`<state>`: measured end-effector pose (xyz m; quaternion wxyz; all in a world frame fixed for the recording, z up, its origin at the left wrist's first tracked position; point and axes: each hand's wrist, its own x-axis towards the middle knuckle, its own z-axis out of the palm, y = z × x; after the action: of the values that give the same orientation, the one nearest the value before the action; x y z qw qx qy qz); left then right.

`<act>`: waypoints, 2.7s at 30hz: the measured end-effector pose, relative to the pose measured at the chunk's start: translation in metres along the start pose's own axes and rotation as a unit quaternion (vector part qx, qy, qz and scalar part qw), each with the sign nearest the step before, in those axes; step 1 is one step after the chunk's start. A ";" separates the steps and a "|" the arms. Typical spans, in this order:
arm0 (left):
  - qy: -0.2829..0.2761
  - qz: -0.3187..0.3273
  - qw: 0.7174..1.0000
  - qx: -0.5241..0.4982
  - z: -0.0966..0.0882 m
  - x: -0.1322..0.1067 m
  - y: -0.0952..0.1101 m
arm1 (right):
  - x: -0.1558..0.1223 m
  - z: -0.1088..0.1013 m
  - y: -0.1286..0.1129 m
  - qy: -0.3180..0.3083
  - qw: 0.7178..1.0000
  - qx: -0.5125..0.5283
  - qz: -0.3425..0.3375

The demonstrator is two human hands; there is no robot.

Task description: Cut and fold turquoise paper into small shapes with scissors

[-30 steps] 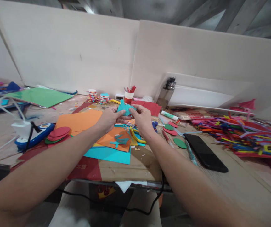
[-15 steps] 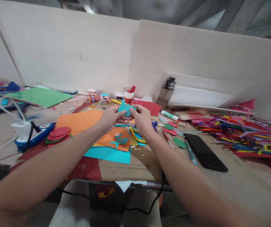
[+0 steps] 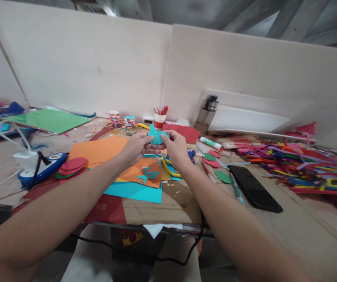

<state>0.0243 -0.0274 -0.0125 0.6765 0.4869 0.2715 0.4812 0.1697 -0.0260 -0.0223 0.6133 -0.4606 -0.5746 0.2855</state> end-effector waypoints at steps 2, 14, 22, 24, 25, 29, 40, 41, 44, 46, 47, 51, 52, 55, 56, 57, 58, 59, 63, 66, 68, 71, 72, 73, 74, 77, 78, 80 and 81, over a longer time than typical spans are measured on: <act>0.001 0.000 1.000 -0.001 0.000 0.000 0.000 | 0.000 0.000 0.000 0.002 1.000 -0.002 0.004; 0.019 0.019 0.999 0.022 0.001 0.001 0.001 | -0.001 0.000 -0.001 -0.001 1.000 -0.025 -0.013; 0.016 0.027 0.999 0.028 0.002 0.000 0.003 | -0.003 0.002 -0.006 0.004 0.999 -0.039 -0.035; 0.015 0.027 0.999 0.030 0.002 0.000 0.002 | -0.004 0.002 -0.007 0.005 0.999 -0.035 -0.031; 0.013 0.027 0.999 0.030 0.001 0.000 0.002 | -0.004 0.002 -0.008 0.007 0.999 -0.033 -0.027; 0.005 0.021 0.999 0.030 -0.001 0.001 0.000 | -0.004 0.003 -0.008 0.017 0.999 -0.032 -0.022; -0.028 0.017 0.998 0.058 -0.006 0.004 -0.001 | -0.002 0.001 -0.006 -0.020 0.999 0.013 -0.024; -0.030 0.015 0.998 0.058 -0.006 0.004 0.000 | -0.001 0.001 -0.005 -0.016 0.999 0.013 -0.026; -0.035 0.009 0.998 0.055 -0.004 0.002 0.001 | 0.000 0.001 -0.001 -0.003 1.000 0.020 -0.021; -0.035 0.003 0.998 0.050 -0.003 0.001 0.003 | 0.002 0.000 0.001 0.002 1.000 0.028 -0.010; -0.034 -0.001 0.998 0.047 -0.002 0.001 0.003 | 0.002 0.000 0.002 0.006 1.000 0.029 -0.006; -0.024 -0.007 0.999 0.042 0.000 0.003 0.002 | 0.004 -0.001 0.003 0.012 1.000 0.012 0.001; -0.022 -0.005 0.999 0.044 0.000 0.003 0.002 | 0.004 -0.001 0.003 0.011 1.000 0.005 0.001; -0.014 0.000 0.999 0.051 -0.001 0.004 0.000 | 0.005 -0.001 0.004 0.008 1.000 -0.007 0.000; -0.011 0.003 0.999 0.053 -0.001 0.004 0.000 | 0.005 -0.001 0.004 0.008 1.000 -0.008 -0.001; -0.010 0.006 0.998 0.055 -0.001 0.004 0.000 | 0.005 -0.001 0.004 0.008 1.000 -0.007 -0.001; -0.009 0.010 0.998 0.056 -0.001 0.004 0.000 | 0.006 -0.001 0.005 0.008 1.000 -0.006 -0.001; -0.009 0.014 0.998 0.056 -0.002 0.004 0.000 | 0.006 -0.001 0.005 0.007 1.000 -0.003 -0.001; -0.008 0.014 0.999 0.050 -0.003 0.004 0.001 | 0.006 -0.001 0.005 -0.010 1.000 0.012 -0.003; -0.007 -0.005 0.999 0.050 -0.004 0.004 0.002 | 0.005 -0.001 0.005 -0.020 1.000 0.019 -0.008; -0.014 -0.017 0.998 0.053 -0.004 0.005 0.002 | 0.004 -0.001 0.006 -0.020 1.000 0.020 -0.011; -0.028 -0.020 0.997 0.063 -0.005 0.005 0.002 | 0.004 -0.001 0.007 -0.021 1.000 0.013 -0.003; -0.030 -0.020 0.997 0.067 -0.005 0.005 0.002 | 0.005 -0.001 0.008 -0.024 1.000 0.009 0.003; -0.030 -0.019 0.997 0.071 -0.005 0.006 0.001 | 0.005 -0.001 0.008 -0.028 1.000 0.007 0.010; -0.028 -0.019 0.996 0.077 -0.006 0.006 0.001 | 0.005 -0.001 0.008 -0.034 0.999 0.007 0.015; -0.023 -0.027 0.995 0.096 -0.008 0.007 0.001 | 0.004 -0.002 0.006 -0.067 0.997 0.018 0.017; -0.024 -0.033 0.994 0.100 -0.008 0.008 0.001 | 0.004 -0.002 0.005 -0.077 0.997 0.020 0.013; -0.036 -0.045 0.994 0.093 -0.010 0.008 0.002 | 0.003 -0.002 0.004 -0.088 0.996 0.021 0.005; -0.046 -0.049 0.994 0.083 -0.010 0.008 0.003 | 0.004 -0.002 0.005 -0.086 0.996 0.022 0.001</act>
<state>0.0178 -0.0155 -0.0133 0.6684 0.5491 0.3025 0.4003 0.1735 -0.0214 -0.0246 0.5714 -0.4216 -0.6184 0.3367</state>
